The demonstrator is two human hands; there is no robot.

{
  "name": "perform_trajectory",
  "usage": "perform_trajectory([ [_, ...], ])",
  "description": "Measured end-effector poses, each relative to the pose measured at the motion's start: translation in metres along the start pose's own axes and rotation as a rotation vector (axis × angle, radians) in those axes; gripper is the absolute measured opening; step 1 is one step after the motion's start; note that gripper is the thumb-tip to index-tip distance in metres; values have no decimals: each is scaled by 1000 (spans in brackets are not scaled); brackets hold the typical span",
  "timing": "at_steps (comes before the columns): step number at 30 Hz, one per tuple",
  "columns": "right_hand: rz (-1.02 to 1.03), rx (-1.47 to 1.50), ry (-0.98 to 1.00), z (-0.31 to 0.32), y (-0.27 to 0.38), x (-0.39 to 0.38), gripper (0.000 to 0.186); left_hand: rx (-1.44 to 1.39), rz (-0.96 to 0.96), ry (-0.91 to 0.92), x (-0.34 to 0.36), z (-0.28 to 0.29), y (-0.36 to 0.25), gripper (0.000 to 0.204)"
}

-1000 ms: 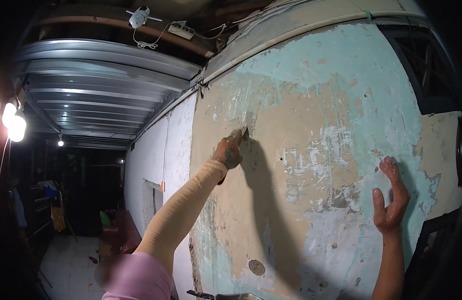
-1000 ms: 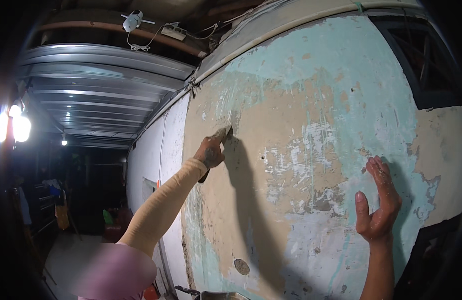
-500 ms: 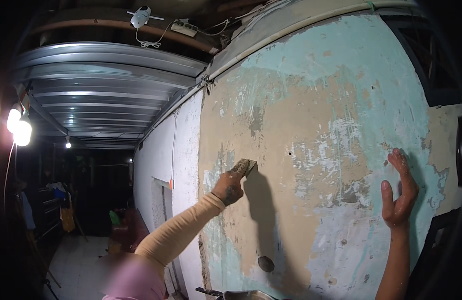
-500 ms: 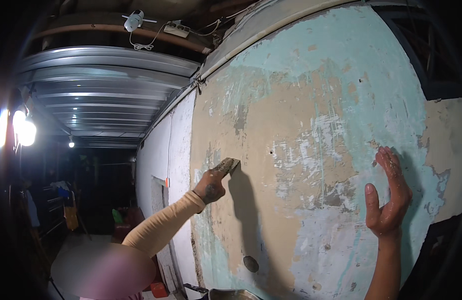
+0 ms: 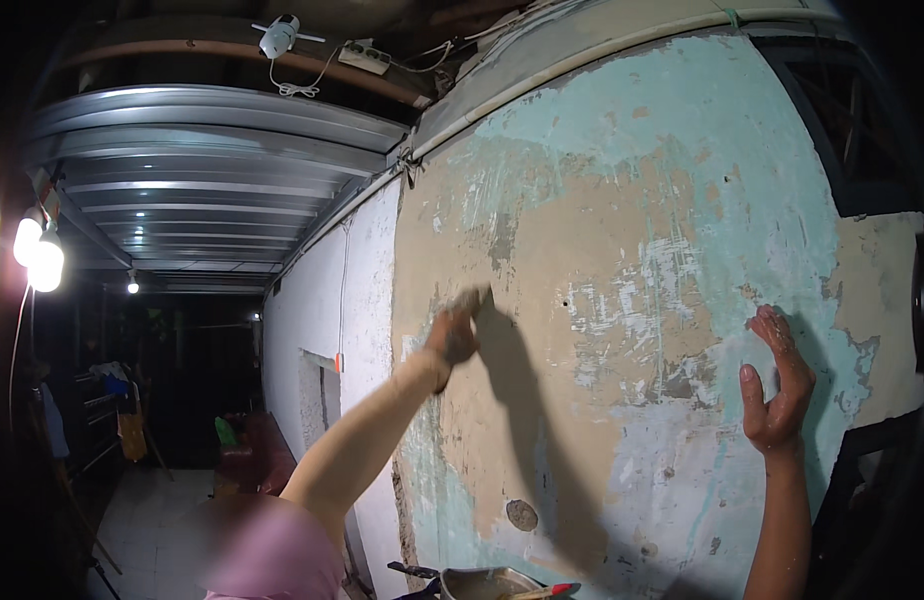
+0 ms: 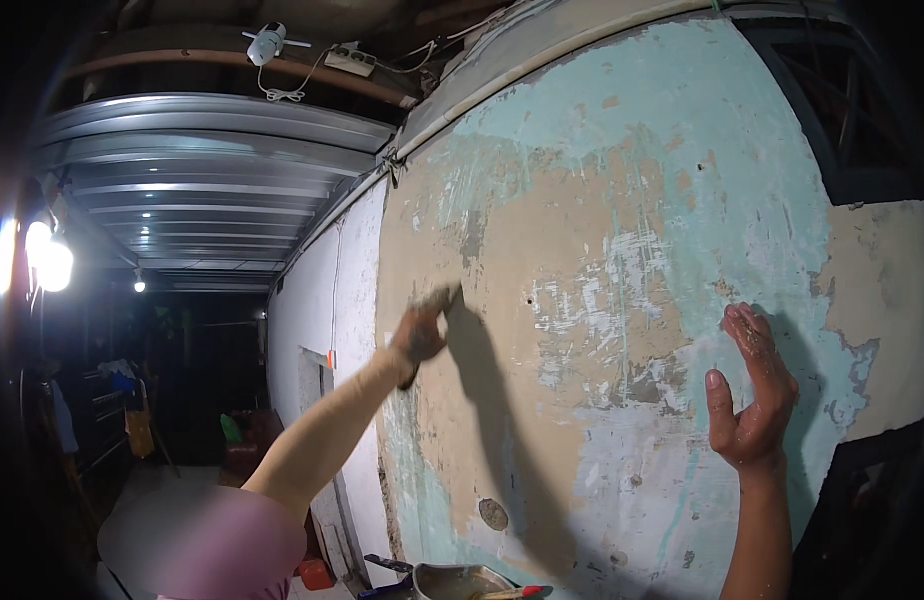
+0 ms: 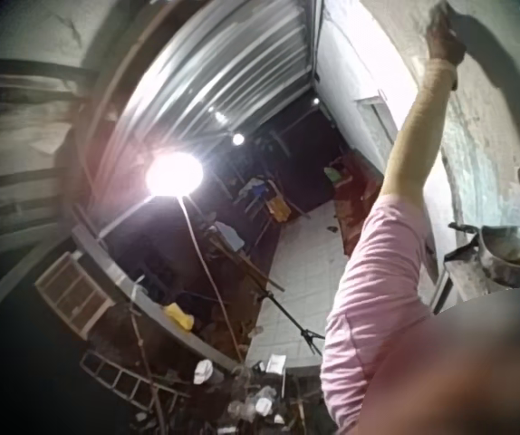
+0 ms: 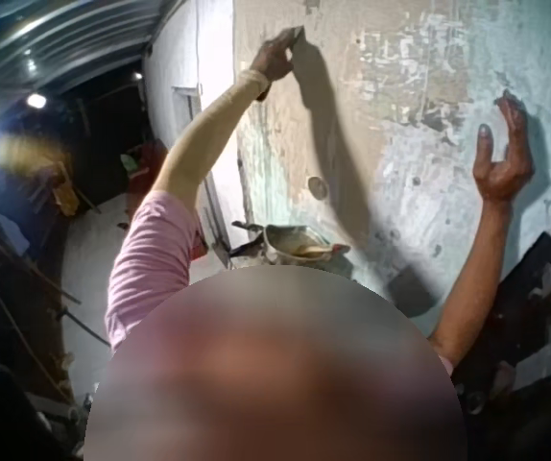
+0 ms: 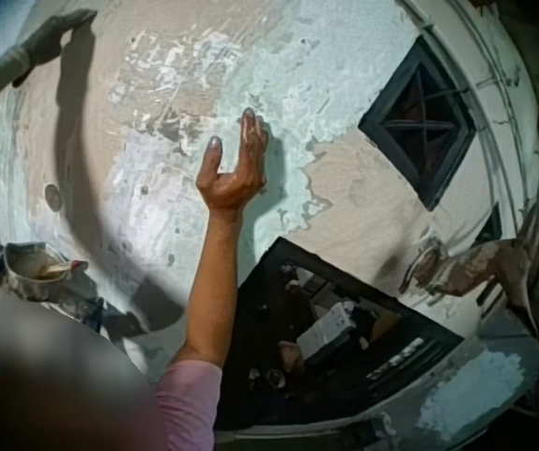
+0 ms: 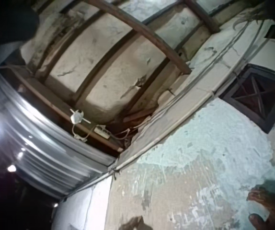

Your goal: The person applies plaster filler compound to damaged sections of an interior wall using a putty knife scraper tool.

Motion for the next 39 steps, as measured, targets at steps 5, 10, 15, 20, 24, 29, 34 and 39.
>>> perform_trajectory([
  [5, 26, 9, 21, -5, 1, 0, 48, -66, -72, 28, -49, 13, -31, 76],
  [10, 3, 33, 1, -5, -2, 6, 47, -10, -70, 151, -25, 28, -25, 68],
  [15, -9, -3, -66, -3, -4, 2, 45, 67, 238, 189, -45, -4, -28, 73],
  [20, 54, -16, -30, -1, -6, -3, 45, 68, -64, -73, -46, -20, -17, 75],
  [24, 35, 29, 14, -12, 1, 1, 46, 173, 332, 217, -2, -3, -3, 57],
  [29, 31, 9, 18, -4, 1, 0, 46, 119, -9, -59, -31, -7, -22, 54],
  [34, 47, -14, 18, -7, -1, 6, 46, 139, 383, 277, 24, 14, -5, 76],
  [39, 107, -26, 30, -4, 1, 3, 46, 74, 138, 91, -35, -10, -8, 80],
])
Point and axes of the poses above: each hand's wrist, its own x-axis towards the middle knuckle, its own z-axis out of the back of the hand, y = z × x, the point moved 5 cm from there along x, towards the middle knuckle, and after that the axes turned 2 degrees about z, right-handed, at the moved point
